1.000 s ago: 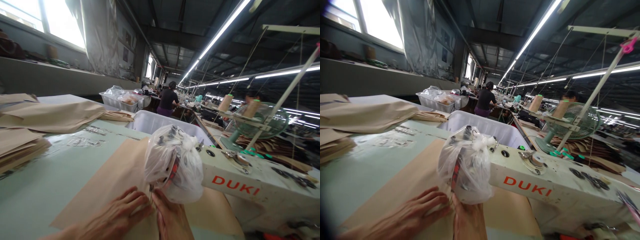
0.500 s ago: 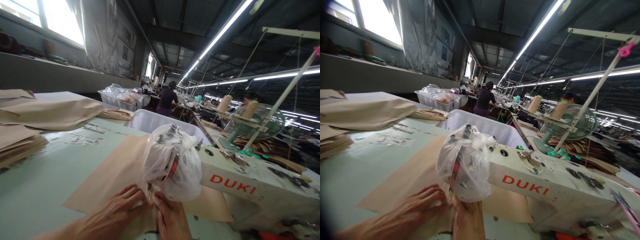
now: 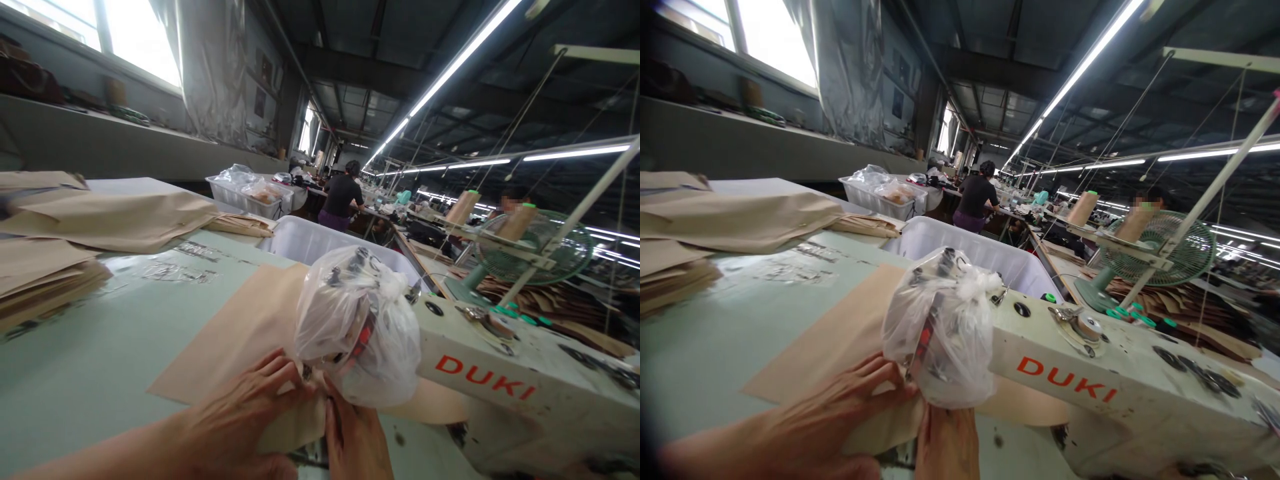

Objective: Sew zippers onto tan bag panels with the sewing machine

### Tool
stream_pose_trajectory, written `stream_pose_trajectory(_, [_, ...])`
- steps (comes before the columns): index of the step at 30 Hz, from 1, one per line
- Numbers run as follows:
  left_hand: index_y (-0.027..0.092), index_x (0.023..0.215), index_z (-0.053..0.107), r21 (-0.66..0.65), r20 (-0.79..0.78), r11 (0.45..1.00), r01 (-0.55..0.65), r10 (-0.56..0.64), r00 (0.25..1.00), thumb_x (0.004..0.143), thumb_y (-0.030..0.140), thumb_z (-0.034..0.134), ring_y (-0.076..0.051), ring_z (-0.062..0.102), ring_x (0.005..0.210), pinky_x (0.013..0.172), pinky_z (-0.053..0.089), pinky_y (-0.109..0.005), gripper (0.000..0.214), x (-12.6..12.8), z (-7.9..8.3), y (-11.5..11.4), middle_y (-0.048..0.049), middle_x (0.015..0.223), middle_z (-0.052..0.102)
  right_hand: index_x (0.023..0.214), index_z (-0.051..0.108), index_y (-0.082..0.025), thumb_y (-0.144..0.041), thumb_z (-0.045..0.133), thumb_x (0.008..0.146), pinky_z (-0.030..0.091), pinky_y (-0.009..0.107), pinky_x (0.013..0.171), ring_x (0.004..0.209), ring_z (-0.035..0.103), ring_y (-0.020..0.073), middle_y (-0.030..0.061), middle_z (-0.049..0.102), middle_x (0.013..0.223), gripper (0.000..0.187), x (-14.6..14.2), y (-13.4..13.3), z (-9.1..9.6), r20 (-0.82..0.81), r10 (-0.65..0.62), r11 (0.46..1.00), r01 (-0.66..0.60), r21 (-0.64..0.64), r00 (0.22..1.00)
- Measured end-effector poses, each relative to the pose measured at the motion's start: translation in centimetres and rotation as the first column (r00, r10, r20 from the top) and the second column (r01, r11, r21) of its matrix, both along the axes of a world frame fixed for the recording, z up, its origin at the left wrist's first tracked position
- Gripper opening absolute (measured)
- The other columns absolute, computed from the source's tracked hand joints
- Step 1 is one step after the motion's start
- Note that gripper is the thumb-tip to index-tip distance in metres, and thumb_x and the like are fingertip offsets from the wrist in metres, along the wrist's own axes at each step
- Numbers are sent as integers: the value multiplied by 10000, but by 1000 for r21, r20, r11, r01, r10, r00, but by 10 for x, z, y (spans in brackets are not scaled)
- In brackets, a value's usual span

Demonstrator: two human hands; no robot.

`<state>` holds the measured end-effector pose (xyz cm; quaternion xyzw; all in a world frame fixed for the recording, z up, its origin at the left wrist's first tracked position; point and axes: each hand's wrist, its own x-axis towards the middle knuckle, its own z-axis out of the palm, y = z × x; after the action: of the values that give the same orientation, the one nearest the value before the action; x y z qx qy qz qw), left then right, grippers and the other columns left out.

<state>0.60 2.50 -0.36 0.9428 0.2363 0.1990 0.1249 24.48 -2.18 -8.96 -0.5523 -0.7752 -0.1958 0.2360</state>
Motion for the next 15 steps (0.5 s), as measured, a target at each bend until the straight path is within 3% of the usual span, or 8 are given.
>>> stream_pose_trajectory(5, [293, 1516, 460, -33, -21, 999, 41, -41, 999, 848, 646, 699, -331, 571, 1215, 1170, 369, -522, 793, -1, -15, 7, -91, 1317, 590, 1246, 701, -177, -367, 358, 1035, 601, 466, 901, 1125, 673, 334, 153, 678, 1246, 445, -7, 0, -4, -129, -173, 985, 170, -35, 976])
stream_pose_trajectory(10, [293, 1521, 454, -36, -62, 999, 2, -5, 998, 848, 516, 739, -353, 554, 1230, 1160, 385, -531, 764, 3, -4, 4, -79, 1284, 588, 1304, 651, -154, -413, 409, 1036, 608, 410, 893, 1156, 661, 323, 148, 659, 1286, 444, 3, 0, 9, -163, -54, 986, 27, -164, 985])
stream_pose_trajectory(15, [269, 1520, 453, 20, -48, 1000, -11, 12, 999, 898, 568, 663, -356, 538, 1230, 1145, 389, -554, 721, 7, -9, 2, -110, 1305, 567, 1284, 658, -161, -435, 325, 1060, 603, 419, 899, 1151, 665, 321, 148, 670, 1264, 486, -3, 1, 19, -258, -68, 991, 35, -131, 964])
